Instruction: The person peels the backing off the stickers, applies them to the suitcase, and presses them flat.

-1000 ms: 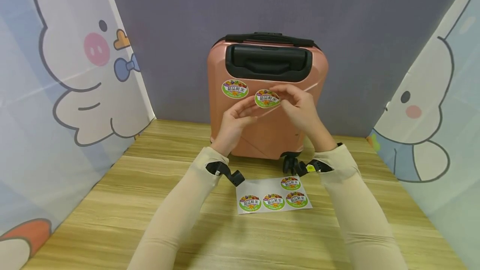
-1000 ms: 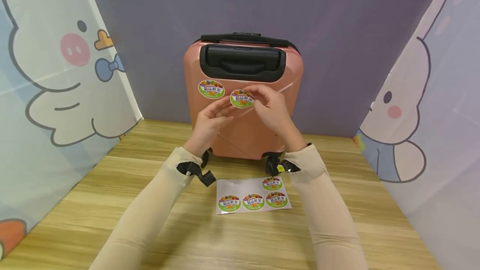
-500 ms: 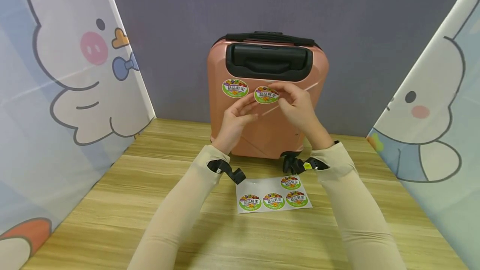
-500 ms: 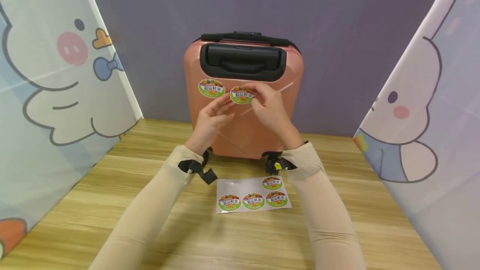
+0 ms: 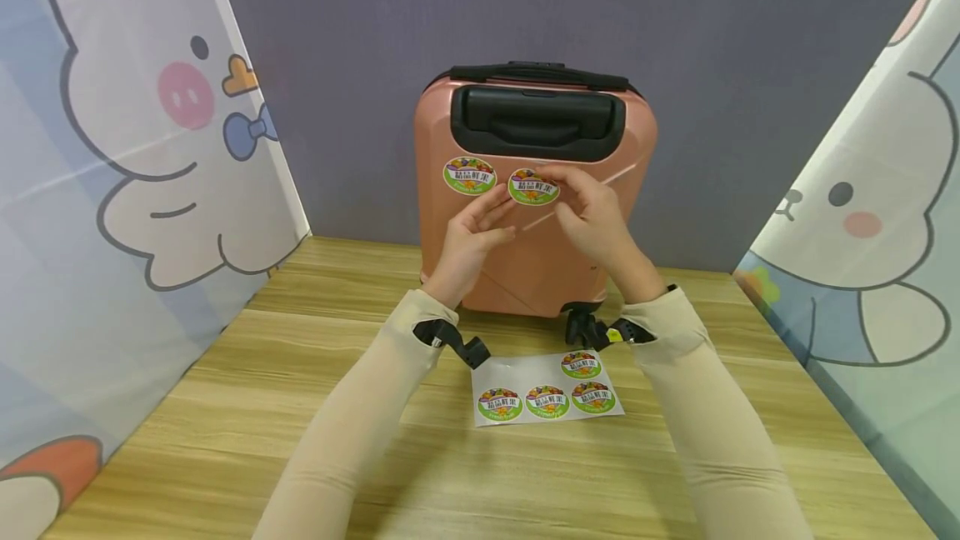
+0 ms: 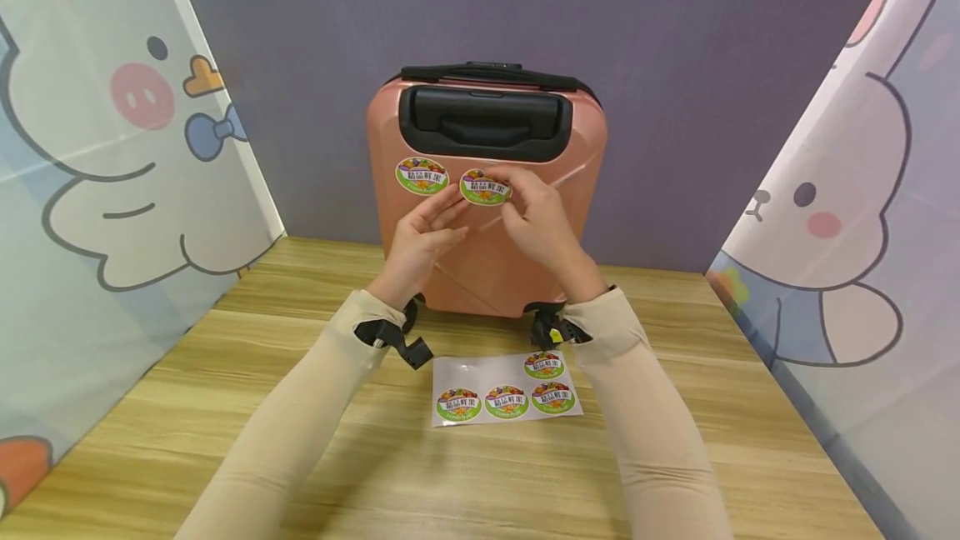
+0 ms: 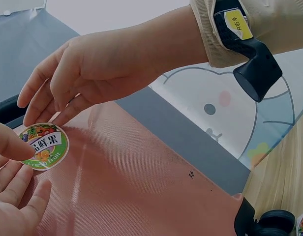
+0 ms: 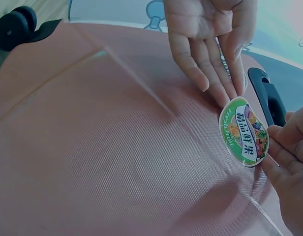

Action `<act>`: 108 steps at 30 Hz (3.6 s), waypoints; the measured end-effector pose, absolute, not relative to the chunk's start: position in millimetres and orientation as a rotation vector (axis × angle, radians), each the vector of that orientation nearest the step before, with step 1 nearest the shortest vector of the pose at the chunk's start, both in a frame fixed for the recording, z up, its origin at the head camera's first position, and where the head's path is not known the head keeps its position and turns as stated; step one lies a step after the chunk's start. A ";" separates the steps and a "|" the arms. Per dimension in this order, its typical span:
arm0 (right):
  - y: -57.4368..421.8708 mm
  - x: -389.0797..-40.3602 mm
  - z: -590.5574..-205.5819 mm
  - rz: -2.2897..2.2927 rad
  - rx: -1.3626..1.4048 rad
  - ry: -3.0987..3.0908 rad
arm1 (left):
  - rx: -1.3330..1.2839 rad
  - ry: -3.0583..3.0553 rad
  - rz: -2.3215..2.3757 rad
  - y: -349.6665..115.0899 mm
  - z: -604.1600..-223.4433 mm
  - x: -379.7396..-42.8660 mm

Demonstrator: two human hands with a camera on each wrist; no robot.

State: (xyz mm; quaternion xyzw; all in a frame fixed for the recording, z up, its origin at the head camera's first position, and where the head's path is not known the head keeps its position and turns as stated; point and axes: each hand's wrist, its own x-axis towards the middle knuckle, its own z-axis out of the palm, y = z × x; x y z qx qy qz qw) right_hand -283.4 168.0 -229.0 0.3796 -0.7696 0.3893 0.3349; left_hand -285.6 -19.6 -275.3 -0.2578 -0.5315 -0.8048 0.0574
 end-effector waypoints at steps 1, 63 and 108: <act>168.2 -282.6 -229.2 0.976 0.991 -2.011 | -0.784 -1.608 -2.440 -19.8 -275.2 -285.0; 170.0 -287.4 -256.6 1.829 1.001 -1.617 | -0.792 -1.769 -2.476 -15.3 -266.9 -294.1; 188.7 -269.7 -288.1 1.931 0.956 -1.595 | -0.877 -1.859 -2.355 -32.6 -291.8 -281.1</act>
